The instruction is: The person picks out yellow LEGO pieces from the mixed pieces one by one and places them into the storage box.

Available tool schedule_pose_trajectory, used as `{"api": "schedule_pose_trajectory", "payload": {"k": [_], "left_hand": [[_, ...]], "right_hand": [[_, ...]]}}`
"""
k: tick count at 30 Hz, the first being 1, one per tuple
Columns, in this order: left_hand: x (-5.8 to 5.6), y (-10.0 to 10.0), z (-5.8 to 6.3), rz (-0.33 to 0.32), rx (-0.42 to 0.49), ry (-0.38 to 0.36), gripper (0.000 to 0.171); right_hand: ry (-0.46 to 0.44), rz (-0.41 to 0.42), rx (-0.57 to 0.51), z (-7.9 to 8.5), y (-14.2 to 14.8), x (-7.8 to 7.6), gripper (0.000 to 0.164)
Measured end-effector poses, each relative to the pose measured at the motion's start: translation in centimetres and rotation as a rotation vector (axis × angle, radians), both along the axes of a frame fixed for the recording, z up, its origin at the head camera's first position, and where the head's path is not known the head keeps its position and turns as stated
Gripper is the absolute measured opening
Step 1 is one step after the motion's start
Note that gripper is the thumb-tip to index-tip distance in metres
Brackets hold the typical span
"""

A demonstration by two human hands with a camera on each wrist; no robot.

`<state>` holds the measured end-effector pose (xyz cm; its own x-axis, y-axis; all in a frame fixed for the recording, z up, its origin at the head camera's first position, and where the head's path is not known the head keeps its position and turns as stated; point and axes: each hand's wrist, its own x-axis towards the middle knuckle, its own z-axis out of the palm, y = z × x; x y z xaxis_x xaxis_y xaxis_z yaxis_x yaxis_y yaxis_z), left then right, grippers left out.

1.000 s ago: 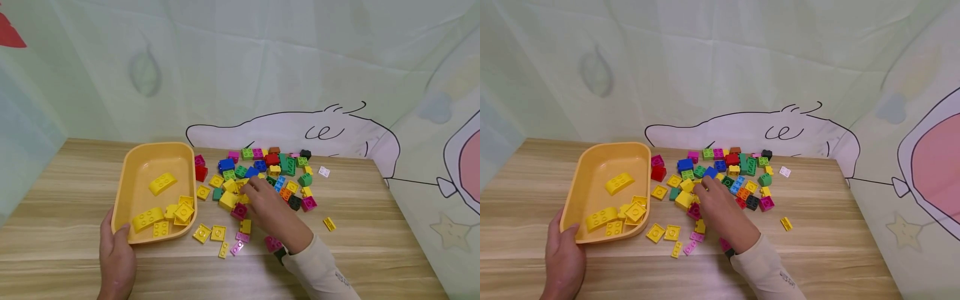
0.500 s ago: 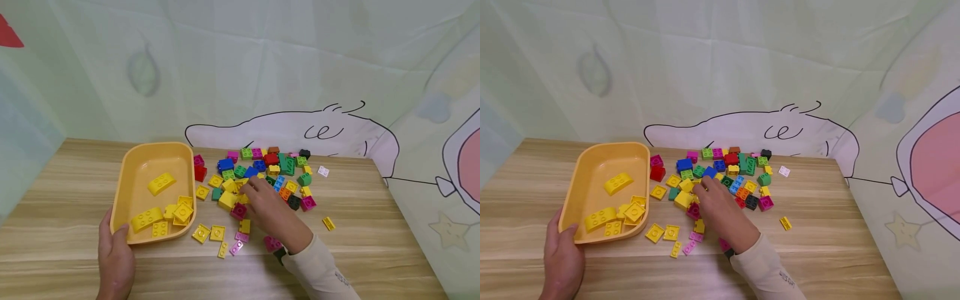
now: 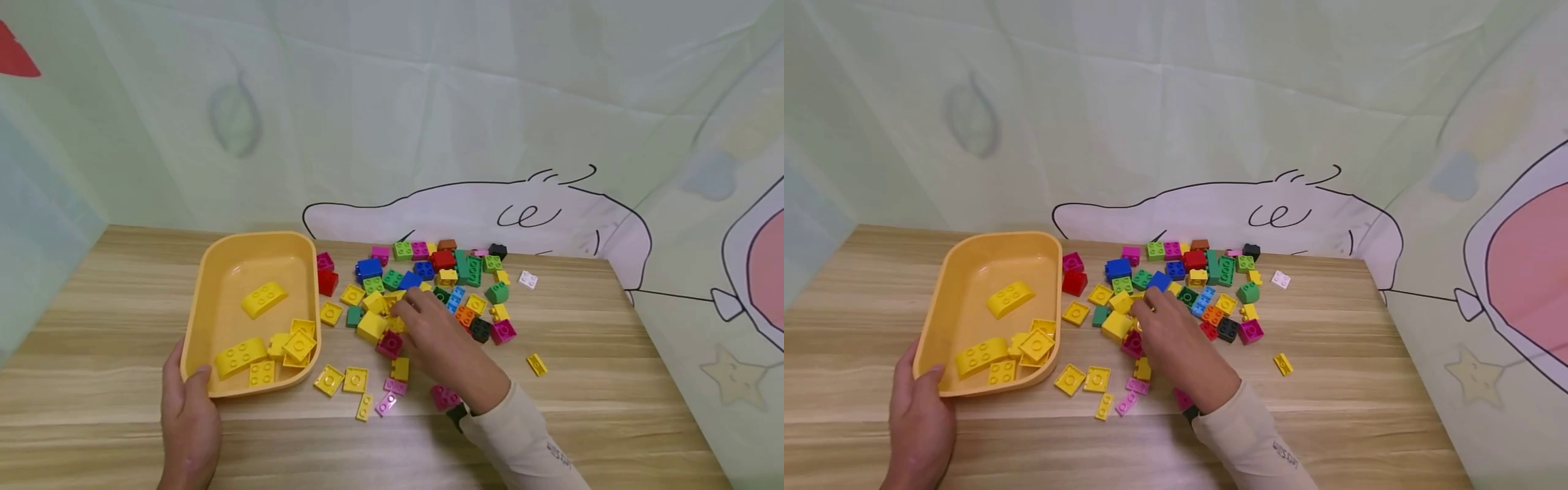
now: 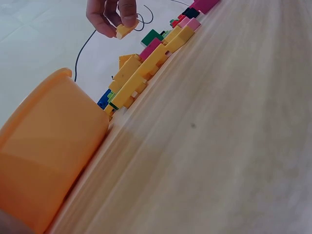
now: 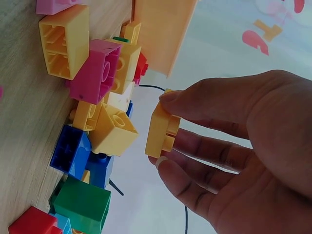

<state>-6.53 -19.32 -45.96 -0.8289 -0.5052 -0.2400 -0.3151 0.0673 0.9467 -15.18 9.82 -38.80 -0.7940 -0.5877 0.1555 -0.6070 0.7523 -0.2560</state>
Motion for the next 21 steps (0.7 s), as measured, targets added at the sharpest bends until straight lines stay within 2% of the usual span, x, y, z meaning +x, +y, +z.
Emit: {"api": "schedule_pose_trajectory", "payload": {"k": [21], "left_hand": [[0.1,-0.07,-0.2,-0.009,-0.008,0.022,0.051]], "right_hand": [[-0.001,0.01,0.0,0.16,0.13,0.11,0.034]]}}
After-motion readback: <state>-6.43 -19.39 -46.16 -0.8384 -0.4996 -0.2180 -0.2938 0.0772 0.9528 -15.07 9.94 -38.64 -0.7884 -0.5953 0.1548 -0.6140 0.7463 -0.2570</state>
